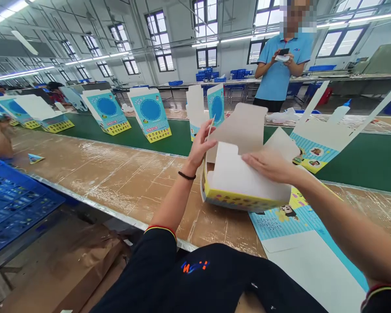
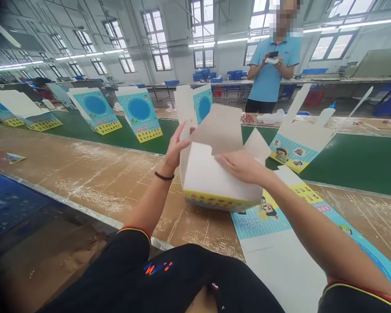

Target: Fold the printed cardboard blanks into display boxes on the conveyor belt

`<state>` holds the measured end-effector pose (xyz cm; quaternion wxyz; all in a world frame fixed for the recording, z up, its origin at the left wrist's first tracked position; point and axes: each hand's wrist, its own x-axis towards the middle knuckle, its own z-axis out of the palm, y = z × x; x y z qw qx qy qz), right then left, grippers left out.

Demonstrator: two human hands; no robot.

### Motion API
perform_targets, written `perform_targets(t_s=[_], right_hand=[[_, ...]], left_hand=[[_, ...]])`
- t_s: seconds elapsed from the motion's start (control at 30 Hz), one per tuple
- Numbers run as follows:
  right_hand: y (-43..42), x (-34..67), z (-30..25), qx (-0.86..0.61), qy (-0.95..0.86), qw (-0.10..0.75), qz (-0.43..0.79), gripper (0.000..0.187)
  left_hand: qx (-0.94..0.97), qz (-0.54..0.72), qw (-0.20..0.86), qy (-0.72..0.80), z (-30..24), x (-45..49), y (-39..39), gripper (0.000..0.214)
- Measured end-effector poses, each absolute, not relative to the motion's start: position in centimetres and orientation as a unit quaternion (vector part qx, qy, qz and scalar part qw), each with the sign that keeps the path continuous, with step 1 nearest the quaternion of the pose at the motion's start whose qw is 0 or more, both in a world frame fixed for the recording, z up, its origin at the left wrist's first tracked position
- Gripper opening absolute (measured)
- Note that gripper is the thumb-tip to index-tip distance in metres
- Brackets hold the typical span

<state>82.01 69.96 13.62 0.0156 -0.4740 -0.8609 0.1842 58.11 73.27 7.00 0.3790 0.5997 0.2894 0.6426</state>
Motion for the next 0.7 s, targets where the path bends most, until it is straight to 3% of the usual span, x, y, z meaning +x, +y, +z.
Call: perform_targets(t_s=[0.17,0.43,0.53,0.63,0.7], right_hand=[[71.0,80.8,9.9,-0.466,-0.850,-0.083,0.232,0.067],[70.4,77.4,9.5,-0.403,-0.910,-0.082,0.061,0.057],[69.8,79.5,10.2,-0.396,-0.915,0.081,0.008,0.048],[71.5,83.5,10.5,-0.385,-0.835,0.391,0.038,0.046],[74.1,85.7,9.9,-0.410,-0.715,0.552,0.124,0.046]], left_hand=[[0.570,0.602,0.495,0.259,4.9,58.2,71.5,0.111],[0.519,0.526,0.427,0.521,4.6,58.3,72.1,0.091],[0.479,0.549,0.441,0.525,4.4,57.6,72.2,0.087],[0.456,0.558,0.469,0.511,4.2,57.5,72.1,0.083],[0.446,0.562,0.475,0.509,4.1,57.7,72.0,0.080]])
